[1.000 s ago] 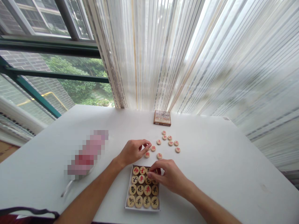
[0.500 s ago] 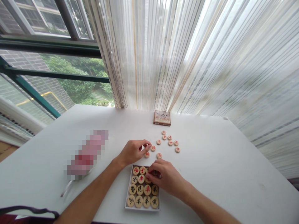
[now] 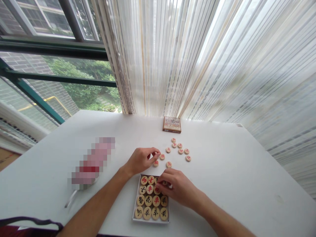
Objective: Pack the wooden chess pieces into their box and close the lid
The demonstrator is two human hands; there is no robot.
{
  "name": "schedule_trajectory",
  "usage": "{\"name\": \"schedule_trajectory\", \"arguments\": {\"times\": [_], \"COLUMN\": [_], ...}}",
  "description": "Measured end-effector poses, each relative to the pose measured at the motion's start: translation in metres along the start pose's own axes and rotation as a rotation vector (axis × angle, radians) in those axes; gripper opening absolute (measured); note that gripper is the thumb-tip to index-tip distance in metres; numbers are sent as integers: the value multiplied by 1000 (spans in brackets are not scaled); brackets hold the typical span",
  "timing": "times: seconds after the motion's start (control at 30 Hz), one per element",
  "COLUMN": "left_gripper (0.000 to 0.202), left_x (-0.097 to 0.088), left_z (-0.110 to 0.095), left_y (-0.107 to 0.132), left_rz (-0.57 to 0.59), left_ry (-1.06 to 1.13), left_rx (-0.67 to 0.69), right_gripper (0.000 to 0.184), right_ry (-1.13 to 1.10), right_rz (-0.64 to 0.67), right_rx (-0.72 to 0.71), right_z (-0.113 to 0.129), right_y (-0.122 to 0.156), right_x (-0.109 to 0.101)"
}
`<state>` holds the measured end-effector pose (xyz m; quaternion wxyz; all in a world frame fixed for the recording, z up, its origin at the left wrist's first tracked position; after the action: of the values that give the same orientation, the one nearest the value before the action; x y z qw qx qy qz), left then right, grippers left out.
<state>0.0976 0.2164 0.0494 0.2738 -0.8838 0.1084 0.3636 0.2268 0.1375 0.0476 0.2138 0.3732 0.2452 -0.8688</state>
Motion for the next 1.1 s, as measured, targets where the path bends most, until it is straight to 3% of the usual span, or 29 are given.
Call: {"name": "schedule_trajectory", "arguments": {"times": [0.17, 0.43, 0.6, 0.7, 0.87, 1.1], "left_gripper": [18, 17, 17, 17, 17, 17], "left_x": [-1, -1, -2, -2, -2, -2], "left_z": [-1, -3, -2, -2, 1, 0], "left_y": [0, 0, 1, 1, 1, 1], "left_rz": [4, -2, -8, -18, -15, -15], "left_ry": [10, -2, -4, -3, -11, -14], "left_rx": [2, 17, 31, 36, 35, 28], "right_gripper": [12, 16, 19, 18, 23, 21], "right_ry": [-7, 150, 201, 205, 216, 247], "right_rz": [-122, -395, -482, -439, -262, -106], "right_rx": [0, 139, 198, 237, 366, 487], "right_z": [-13, -61, -80, -89, -108, -117], "right_y": [-2, 1, 6, 8, 15, 20], "right_x": [-21, -89, -112, -114, -108, -99]}}
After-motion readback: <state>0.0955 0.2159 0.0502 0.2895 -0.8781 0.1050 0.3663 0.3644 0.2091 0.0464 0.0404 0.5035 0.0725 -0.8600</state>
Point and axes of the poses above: each hand's wrist, its own y-axis away from the middle knuckle, its own x-axis out of the palm, z = x × y, the point moved 7 cm from there along -y, towards the middle knuckle, and after that the axes turned 5 degrees about -z, right-handed, at the moved point
